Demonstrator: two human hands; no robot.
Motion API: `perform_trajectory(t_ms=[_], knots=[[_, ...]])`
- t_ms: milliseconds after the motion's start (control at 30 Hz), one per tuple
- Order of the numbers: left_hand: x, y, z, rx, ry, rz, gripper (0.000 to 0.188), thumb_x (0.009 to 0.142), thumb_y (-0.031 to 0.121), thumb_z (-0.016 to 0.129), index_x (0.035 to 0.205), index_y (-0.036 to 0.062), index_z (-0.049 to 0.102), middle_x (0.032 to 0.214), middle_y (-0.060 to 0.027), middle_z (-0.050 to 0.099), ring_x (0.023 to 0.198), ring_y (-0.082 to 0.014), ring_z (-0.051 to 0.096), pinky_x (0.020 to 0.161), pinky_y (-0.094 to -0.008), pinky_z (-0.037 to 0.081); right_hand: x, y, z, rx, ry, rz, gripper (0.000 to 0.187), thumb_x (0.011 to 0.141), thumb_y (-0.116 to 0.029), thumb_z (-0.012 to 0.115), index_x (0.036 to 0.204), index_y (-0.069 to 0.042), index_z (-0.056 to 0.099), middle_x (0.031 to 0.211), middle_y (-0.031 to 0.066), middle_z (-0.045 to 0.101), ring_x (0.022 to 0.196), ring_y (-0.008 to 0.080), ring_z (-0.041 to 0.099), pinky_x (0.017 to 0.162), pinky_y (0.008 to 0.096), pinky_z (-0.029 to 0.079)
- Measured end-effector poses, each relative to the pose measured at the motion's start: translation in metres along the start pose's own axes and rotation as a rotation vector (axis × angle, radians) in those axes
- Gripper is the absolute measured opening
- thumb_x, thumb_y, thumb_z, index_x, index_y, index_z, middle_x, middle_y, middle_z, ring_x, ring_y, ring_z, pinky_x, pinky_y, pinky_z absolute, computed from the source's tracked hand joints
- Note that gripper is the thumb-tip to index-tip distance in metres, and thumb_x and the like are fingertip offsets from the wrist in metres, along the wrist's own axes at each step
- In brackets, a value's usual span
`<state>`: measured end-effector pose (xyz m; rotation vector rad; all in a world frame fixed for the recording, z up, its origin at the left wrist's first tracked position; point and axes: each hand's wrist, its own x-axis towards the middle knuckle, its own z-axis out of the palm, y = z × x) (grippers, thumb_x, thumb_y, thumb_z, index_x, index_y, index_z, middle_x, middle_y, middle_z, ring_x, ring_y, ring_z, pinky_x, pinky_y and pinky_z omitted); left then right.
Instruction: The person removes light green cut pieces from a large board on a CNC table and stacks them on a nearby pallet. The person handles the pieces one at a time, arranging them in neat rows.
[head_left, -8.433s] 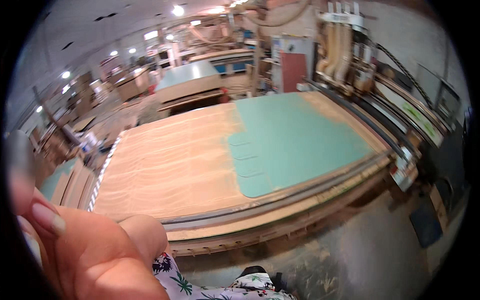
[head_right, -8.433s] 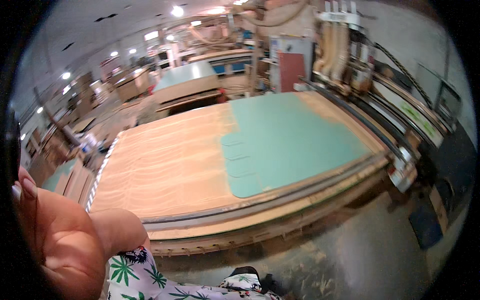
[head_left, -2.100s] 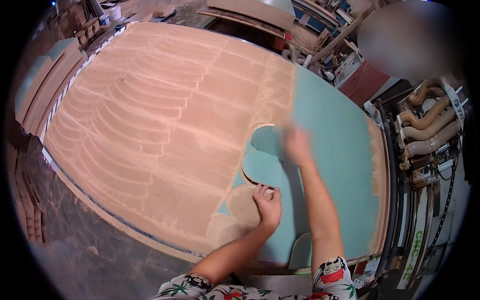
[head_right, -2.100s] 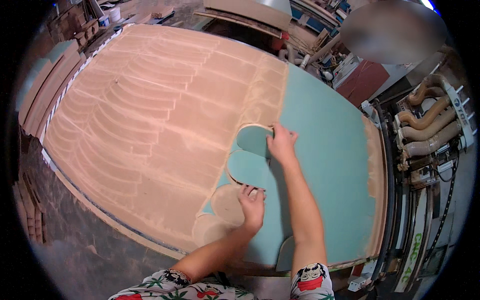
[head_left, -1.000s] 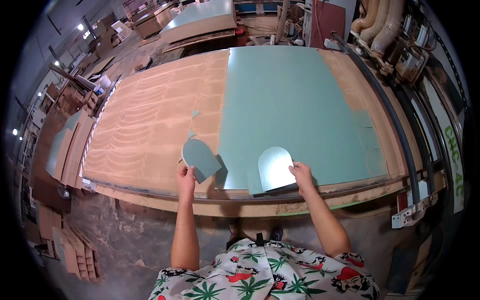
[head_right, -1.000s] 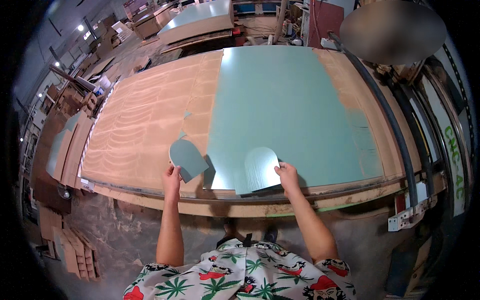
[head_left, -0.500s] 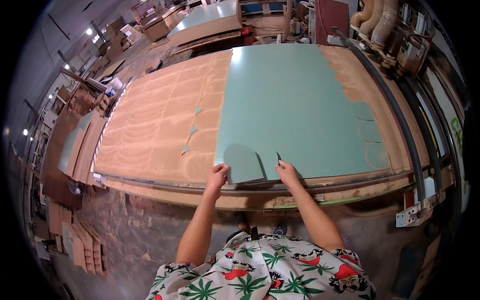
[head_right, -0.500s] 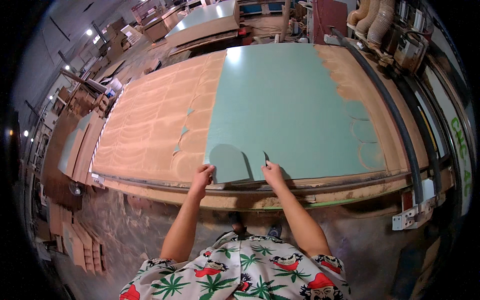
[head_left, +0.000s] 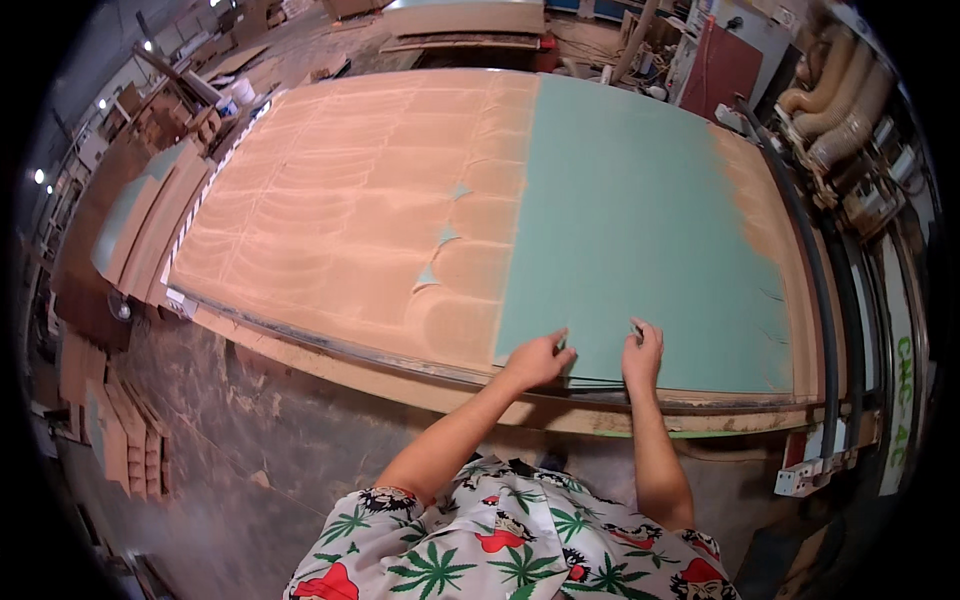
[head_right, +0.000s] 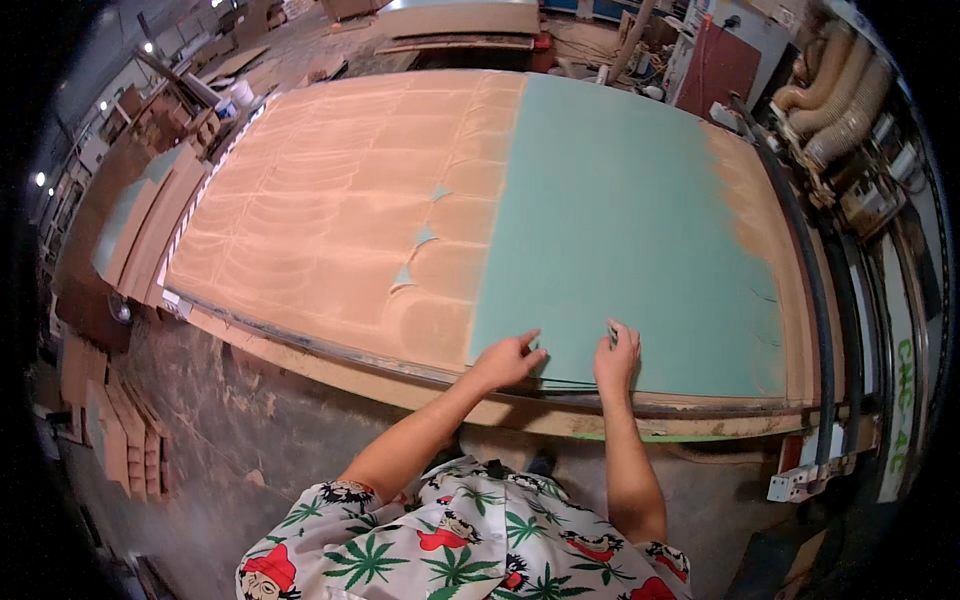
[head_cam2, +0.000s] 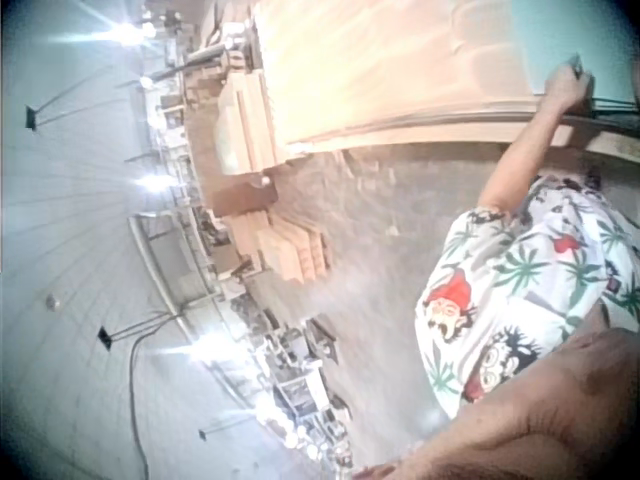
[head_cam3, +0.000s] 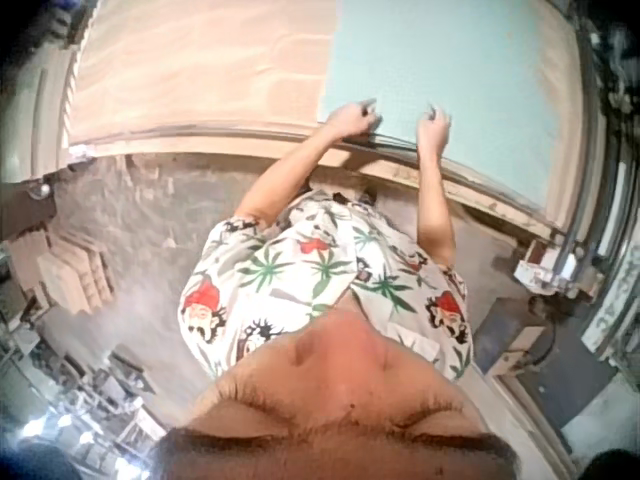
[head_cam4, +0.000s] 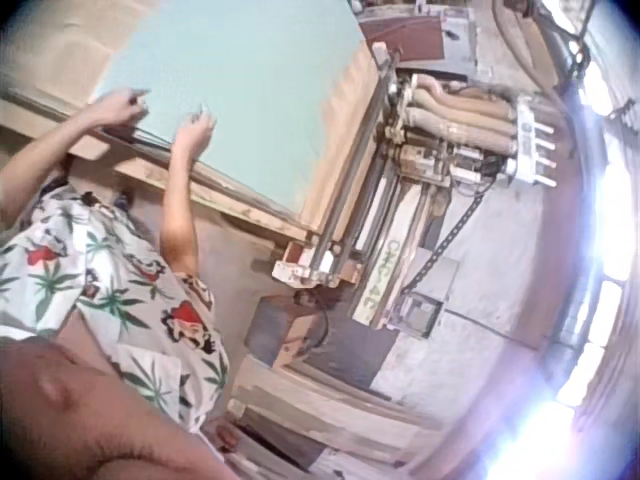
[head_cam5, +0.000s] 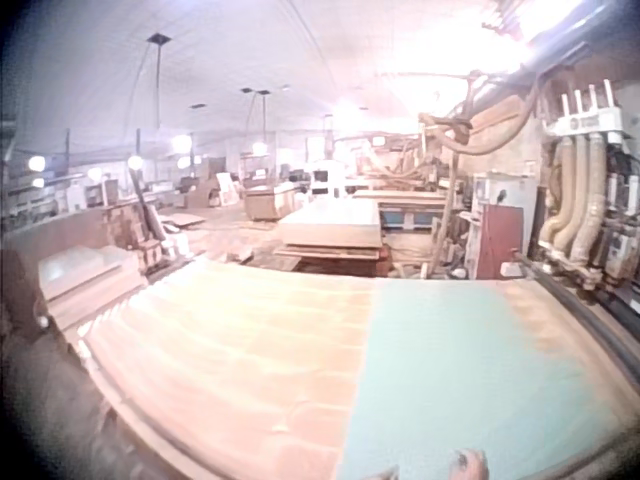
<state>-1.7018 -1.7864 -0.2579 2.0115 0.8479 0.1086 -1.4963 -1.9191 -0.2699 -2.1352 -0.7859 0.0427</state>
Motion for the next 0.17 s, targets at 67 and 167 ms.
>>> perform_trajectory(t_ms=[67,167], knots=[[-0.002,-0.020,-0.027,-0.100,-0.105,0.080,0.064,0.102,0.048,0.062,0.154,0.0111,0.055,0.109,-0.0255,0.076,0.097,-0.0375,0.074,0.089,-0.0462,0.057,-0.001,-0.045,0.031,0.063,-0.068,-0.083,0.028,0.094,-0.004,0.061,0.120,-0.005,0.070,0.115,0.0147,0.065,0.107,0.0328,0.065,0.099,0.0433,0.053],[-0.012,-0.058,-0.088,-0.122,-0.114,0.041,0.066,0.102,0.046,0.064,0.156,0.0112,0.051,0.111,-0.0236,0.077,0.093,-0.0334,0.076,0.086,-0.0463,0.058,-0.010,-0.114,0.095,0.082,-0.273,-0.170,0.026,0.094,-0.005,0.064,0.118,-0.007,0.070,0.118,0.0133,0.064,0.111,0.0306,0.065,0.099,0.0432,0.052]])
